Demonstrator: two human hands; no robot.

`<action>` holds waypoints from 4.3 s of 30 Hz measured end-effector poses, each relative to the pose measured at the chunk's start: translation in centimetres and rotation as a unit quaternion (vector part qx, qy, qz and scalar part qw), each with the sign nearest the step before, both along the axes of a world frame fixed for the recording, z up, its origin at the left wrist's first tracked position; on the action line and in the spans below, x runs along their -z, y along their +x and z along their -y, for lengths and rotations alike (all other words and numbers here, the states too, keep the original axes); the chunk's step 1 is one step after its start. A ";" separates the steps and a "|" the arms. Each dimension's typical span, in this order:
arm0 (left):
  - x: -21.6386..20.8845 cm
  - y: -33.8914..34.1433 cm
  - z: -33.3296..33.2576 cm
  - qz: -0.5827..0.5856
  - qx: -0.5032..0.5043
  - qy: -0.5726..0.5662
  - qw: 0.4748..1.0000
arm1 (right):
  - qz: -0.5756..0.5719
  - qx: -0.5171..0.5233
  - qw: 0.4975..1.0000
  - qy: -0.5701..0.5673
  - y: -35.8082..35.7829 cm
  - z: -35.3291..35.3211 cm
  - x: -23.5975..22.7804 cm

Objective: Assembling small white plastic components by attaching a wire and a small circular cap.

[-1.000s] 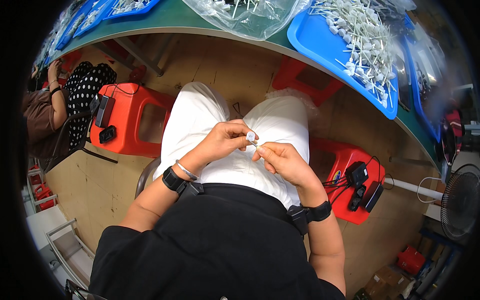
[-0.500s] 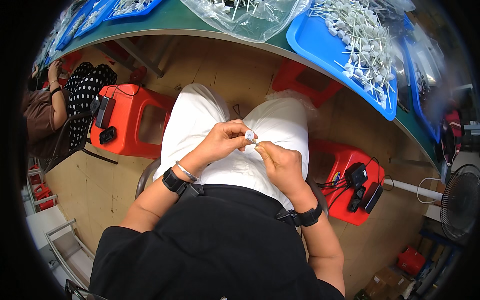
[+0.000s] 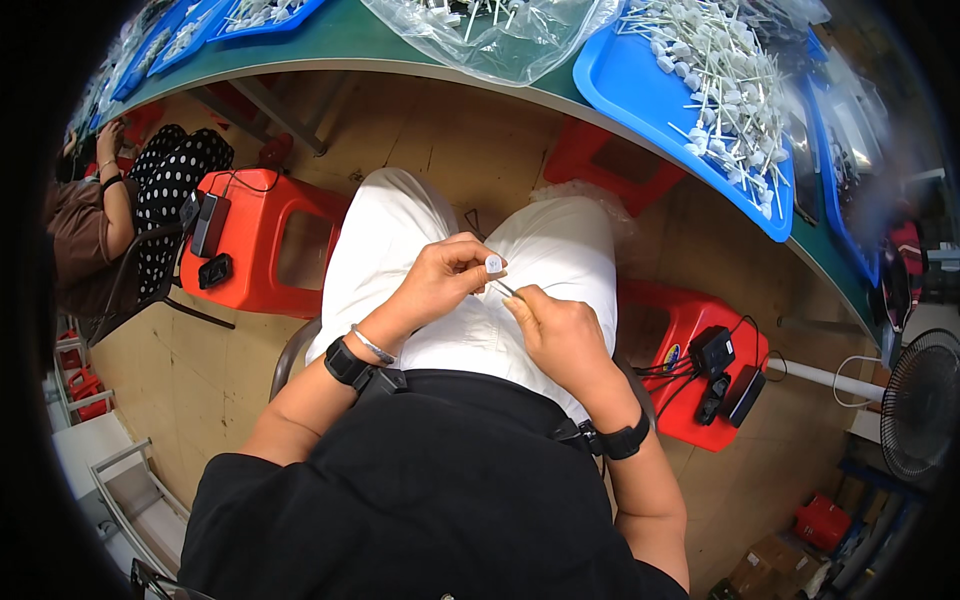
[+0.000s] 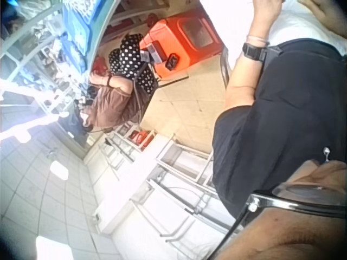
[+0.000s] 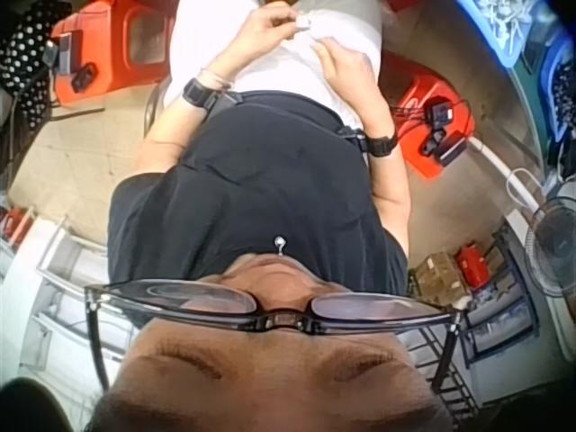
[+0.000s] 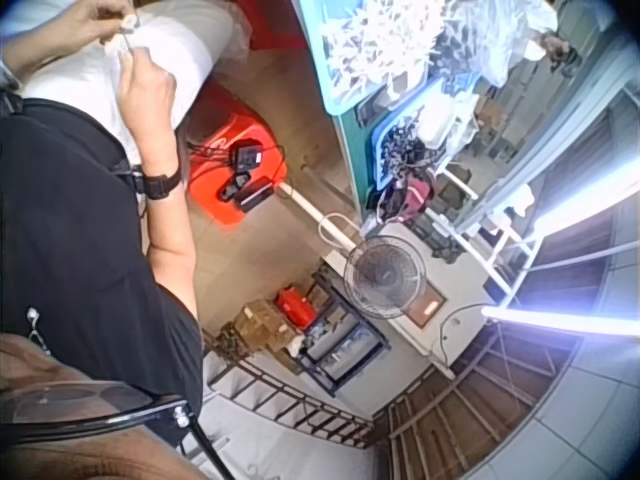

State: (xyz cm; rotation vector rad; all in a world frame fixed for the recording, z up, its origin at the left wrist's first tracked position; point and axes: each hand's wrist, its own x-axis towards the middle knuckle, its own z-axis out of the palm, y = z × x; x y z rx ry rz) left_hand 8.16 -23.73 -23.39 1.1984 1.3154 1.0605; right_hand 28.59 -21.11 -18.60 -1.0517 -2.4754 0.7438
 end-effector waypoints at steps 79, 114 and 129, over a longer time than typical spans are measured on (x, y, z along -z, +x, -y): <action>-0.7 0.0 -0.1 0.164 0.020 -0.129 0.978 | 0.143 -0.056 0.929 0.338 -0.3 -0.5 -1.4; -0.6 -0.1 0.1 0.022 0.032 0.041 0.998 | -0.020 0.074 0.939 -0.334 0.1 -0.8 -2.4; -0.4 -0.1 0.2 0.014 0.054 0.064 0.996 | -0.087 0.091 0.804 -0.582 0.4 -2.1 -1.5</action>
